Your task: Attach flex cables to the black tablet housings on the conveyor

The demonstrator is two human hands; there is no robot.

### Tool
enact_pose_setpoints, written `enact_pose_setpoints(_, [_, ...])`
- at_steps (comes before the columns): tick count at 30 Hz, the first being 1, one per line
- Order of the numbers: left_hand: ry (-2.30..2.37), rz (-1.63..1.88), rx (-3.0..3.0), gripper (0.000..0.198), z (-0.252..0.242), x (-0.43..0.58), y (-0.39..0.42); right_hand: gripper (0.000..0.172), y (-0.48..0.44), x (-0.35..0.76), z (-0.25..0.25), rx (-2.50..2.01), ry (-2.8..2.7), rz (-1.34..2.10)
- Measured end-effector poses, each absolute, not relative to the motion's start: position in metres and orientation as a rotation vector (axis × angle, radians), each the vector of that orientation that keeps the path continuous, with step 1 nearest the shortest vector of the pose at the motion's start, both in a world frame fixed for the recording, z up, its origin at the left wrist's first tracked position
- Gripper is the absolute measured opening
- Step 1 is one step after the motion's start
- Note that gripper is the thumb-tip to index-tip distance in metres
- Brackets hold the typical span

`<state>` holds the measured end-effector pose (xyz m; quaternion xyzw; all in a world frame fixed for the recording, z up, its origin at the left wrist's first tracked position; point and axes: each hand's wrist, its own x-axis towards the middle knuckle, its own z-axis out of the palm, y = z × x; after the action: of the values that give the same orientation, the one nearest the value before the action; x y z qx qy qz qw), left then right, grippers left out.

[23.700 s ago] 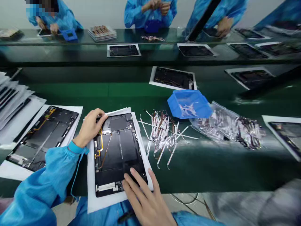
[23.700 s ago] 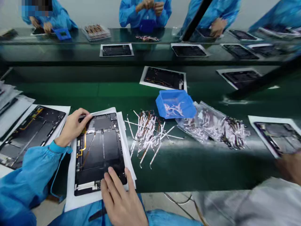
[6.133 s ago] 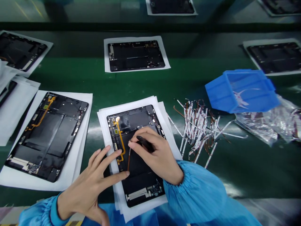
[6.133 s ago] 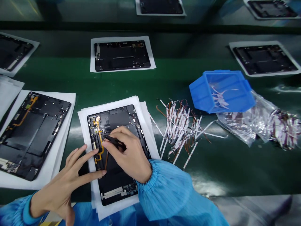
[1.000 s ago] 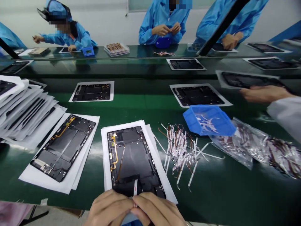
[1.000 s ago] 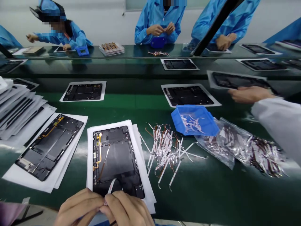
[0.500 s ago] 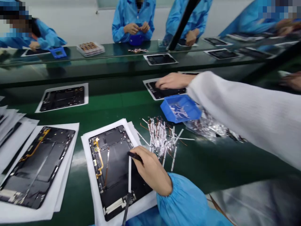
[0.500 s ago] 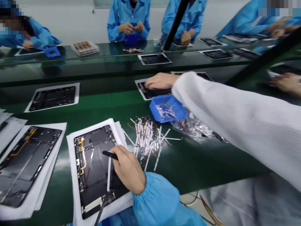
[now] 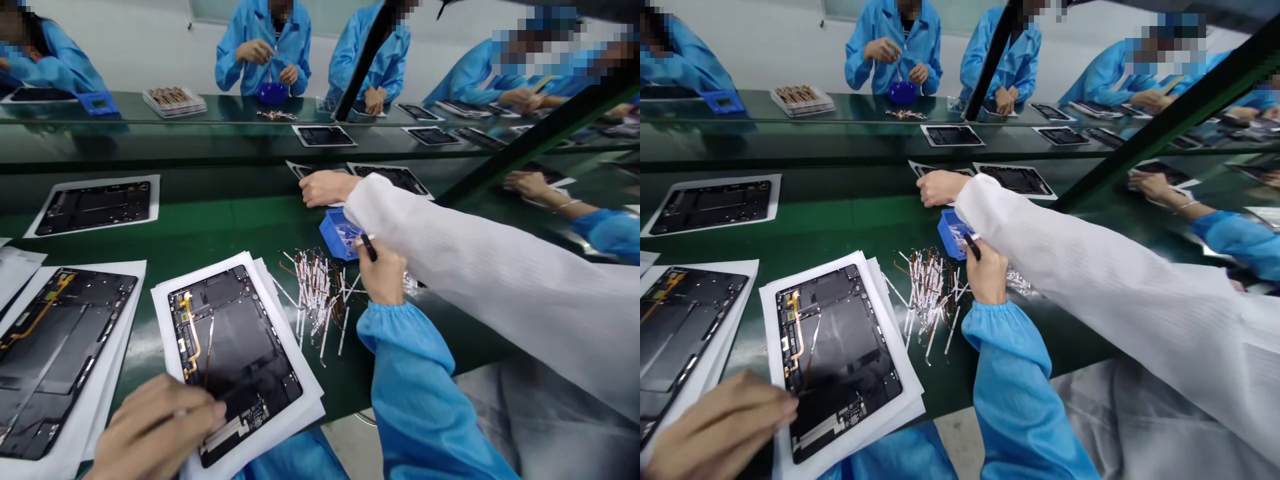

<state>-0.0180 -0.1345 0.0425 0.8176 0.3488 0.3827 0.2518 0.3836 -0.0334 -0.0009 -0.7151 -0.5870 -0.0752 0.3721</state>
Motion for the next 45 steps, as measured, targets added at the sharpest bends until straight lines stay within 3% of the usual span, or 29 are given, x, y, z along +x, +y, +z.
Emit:
enact_pose_setpoints(5, [1.0,1.111,2.205,0.009,0.039,-0.001,-0.076,0.038,-0.028,0.401,-0.006,-1.91,-1.588,-0.185])
enact_pose_setpoints(12, [1.193,0.886,2.062,0.003,0.006,0.014,-0.038,0.021,-0.071,0.348,0.008,-1.774,-1.675,-0.215])
enact_pose_setpoints(16, [1.304,0.802,2.071,0.002,-0.007,0.016,-0.034,0.013,-0.12,0.271,-0.009,-1.45,-1.976,0.101])
enact_pose_setpoints(24, [1.354,0.643,2.171,0.005,-0.011,0.017,-0.038,0.024,-0.134,0.24,-0.037,-1.498,-2.021,0.369])
enact_pose_setpoints(35, [1.374,0.56,2.226,0.008,-0.008,0.019,-0.039,0.025,-0.135,0.242,-0.038,-1.515,-1.988,0.46])
enact_pose_setpoints(45, [1.204,0.86,2.219,0.005,0.01,0.013,-0.054,0.026,-0.135,0.241,-0.037,-1.522,-1.999,0.421])
